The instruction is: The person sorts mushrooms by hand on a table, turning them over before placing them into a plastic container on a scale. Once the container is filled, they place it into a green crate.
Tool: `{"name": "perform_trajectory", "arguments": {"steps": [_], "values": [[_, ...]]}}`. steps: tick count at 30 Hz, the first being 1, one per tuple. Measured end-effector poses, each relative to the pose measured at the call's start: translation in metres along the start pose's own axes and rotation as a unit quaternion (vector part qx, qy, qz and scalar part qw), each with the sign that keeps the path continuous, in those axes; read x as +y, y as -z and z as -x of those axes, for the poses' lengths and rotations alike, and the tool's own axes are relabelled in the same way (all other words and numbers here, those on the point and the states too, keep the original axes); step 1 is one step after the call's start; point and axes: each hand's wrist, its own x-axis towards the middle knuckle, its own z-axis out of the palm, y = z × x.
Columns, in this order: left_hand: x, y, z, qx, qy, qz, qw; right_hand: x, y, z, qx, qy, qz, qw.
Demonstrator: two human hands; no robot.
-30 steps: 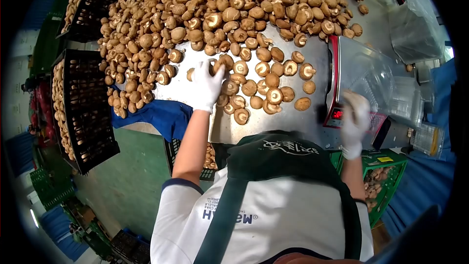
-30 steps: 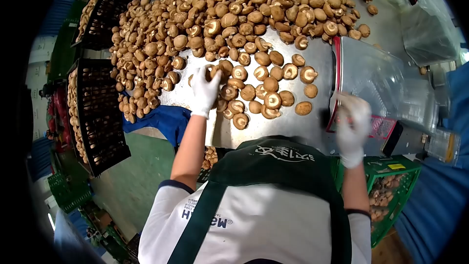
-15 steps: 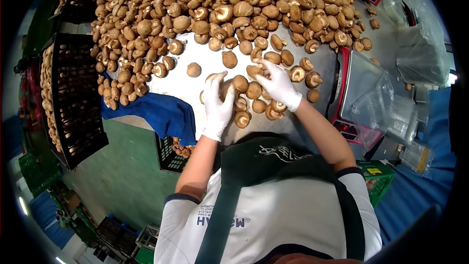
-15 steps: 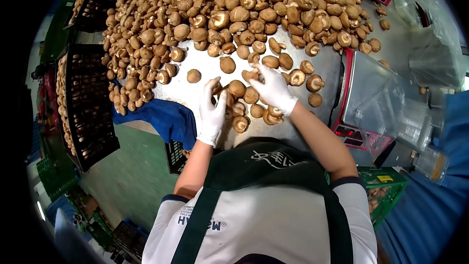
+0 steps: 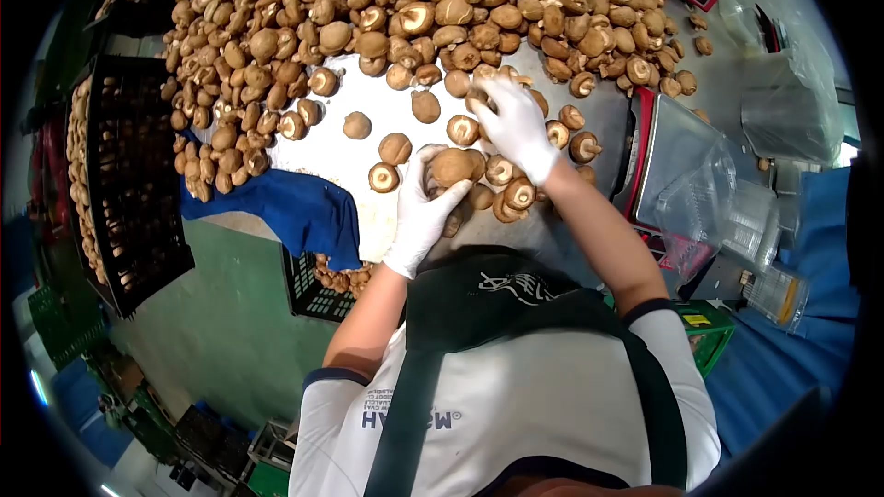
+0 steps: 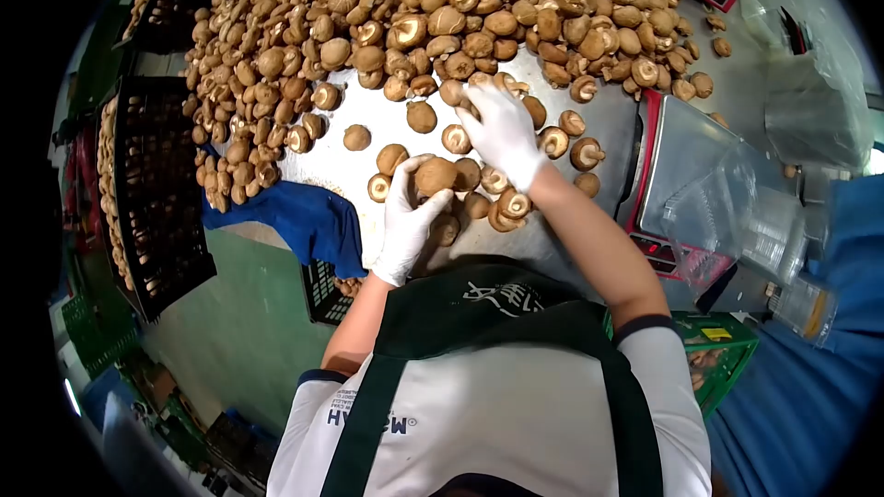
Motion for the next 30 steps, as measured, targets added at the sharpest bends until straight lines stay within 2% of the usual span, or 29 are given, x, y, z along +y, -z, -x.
{"name": "perform_trajectory", "arguments": {"steps": [1, 3, 4, 5, 7, 8, 9, 13, 15, 16, 22, 23, 25, 26, 27, 29, 30], "values": [[0.000, 0.005, 0.004, -0.001, 0.015, 0.051, 0.999, 0.002, -0.011, -0.012, 0.023, 0.075, 0.086, 0.993], [-0.002, 0.014, 0.007, 0.018, 0.016, 0.098, 0.995, 0.004, -0.030, -0.028, -0.107, -0.001, 0.211, 0.972], [-0.006, 0.017, 0.007, 0.011, 0.038, 0.185, 0.982, 0.009, -0.037, -0.030, -0.055, 0.038, 0.212, 0.975], [-0.009, 0.021, 0.006, 0.002, 0.060, 0.268, 0.961, 0.012, -0.040, -0.030, -0.058, 0.038, 0.186, 0.980], [-0.011, 0.026, 0.003, -0.006, 0.079, 0.345, 0.935, 0.016, -0.036, -0.026, -0.065, 0.032, 0.134, 0.988], [-0.011, 0.028, -0.001, -0.013, 0.092, 0.373, 0.923, 0.019, -0.032, -0.020, -0.068, -0.030, -0.033, 0.997], [-0.012, 0.028, -0.005, -0.021, 0.106, 0.401, 0.910, 0.019, -0.027, -0.013, -0.040, -0.077, -0.089, 0.992], [-0.009, 0.021, -0.009, -0.048, 0.147, 0.451, 0.879, 0.000, 0.014, 0.015, -0.042, -0.201, -0.292, 0.934], [-0.006, 0.013, -0.009, -0.061, 0.168, 0.466, 0.867, 0.006, 0.019, 0.030, -0.041, -0.196, -0.319, 0.926], [-0.002, 0.007, -0.007, -0.062, 0.176, 0.468, 0.864, 0.003, 0.014, 0.038, 0.005, -0.166, -0.344, 0.924], [-0.010, 0.000, -0.001, -0.103, 0.213, 0.523, 0.819, -0.029, 0.037, 0.077, 0.062, -0.091, -0.250, 0.962], [-0.012, -0.001, 0.000, -0.098, 0.206, 0.519, 0.824, -0.038, 0.042, 0.083, 0.019, -0.100, -0.268, 0.958], [-0.014, -0.006, 0.005, -0.088, 0.191, 0.510, 0.834, -0.046, 0.046, 0.085, -0.038, 0.075, -0.181, 0.980], [-0.011, -0.006, 0.006, -0.075, 0.214, 0.524, 0.821, -0.046, 0.048, 0.083, -0.061, 0.052, -0.212, 0.974], [-0.008, -0.005, 0.008, -0.061, 0.237, 0.537, 0.807, -0.032, 0.040, 0.076, -0.029, 0.036, -0.206, 0.977], [-0.018, 0.005, 0.008, -0.092, 0.245, 0.547, 0.795, -0.020, 0.046, 0.042, 0.006, -0.045, -0.190, 0.981], [-0.019, 0.009, 0.011, -0.089, 0.248, 0.518, 0.814, -0.011, 0.045, 0.021, 0.048, -0.048, -0.171, 0.983]]}}
